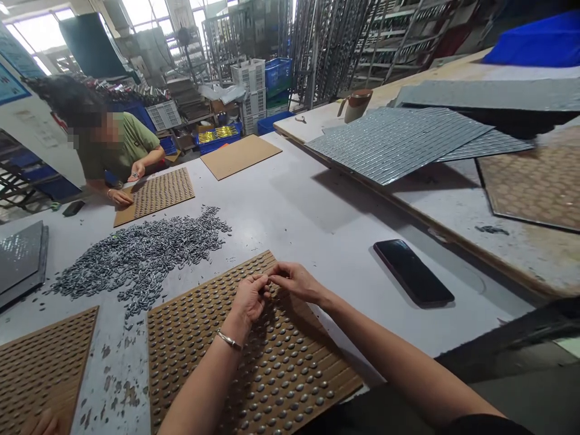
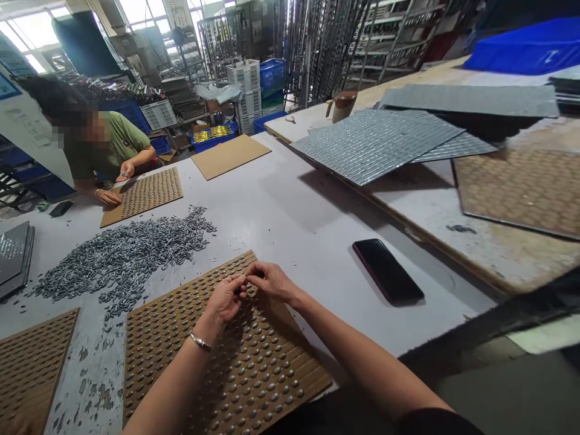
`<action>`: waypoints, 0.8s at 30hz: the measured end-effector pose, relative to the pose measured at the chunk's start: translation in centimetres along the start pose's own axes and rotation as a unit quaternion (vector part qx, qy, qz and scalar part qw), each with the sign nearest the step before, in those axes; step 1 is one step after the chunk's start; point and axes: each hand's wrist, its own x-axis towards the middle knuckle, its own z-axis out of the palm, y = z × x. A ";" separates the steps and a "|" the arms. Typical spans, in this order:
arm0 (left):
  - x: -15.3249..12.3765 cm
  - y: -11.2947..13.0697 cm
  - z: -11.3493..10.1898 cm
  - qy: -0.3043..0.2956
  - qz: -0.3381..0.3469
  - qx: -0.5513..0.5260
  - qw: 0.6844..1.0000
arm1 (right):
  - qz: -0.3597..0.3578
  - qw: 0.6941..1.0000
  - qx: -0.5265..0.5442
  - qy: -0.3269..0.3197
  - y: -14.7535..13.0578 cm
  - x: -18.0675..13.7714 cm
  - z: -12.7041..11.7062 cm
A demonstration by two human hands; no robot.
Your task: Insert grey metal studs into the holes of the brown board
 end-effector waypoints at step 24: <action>-1.9 1.5 -2.3 0.052 0.063 0.016 0.996 | 0.155 0.950 -0.251 0.104 -0.4 2.6 1.4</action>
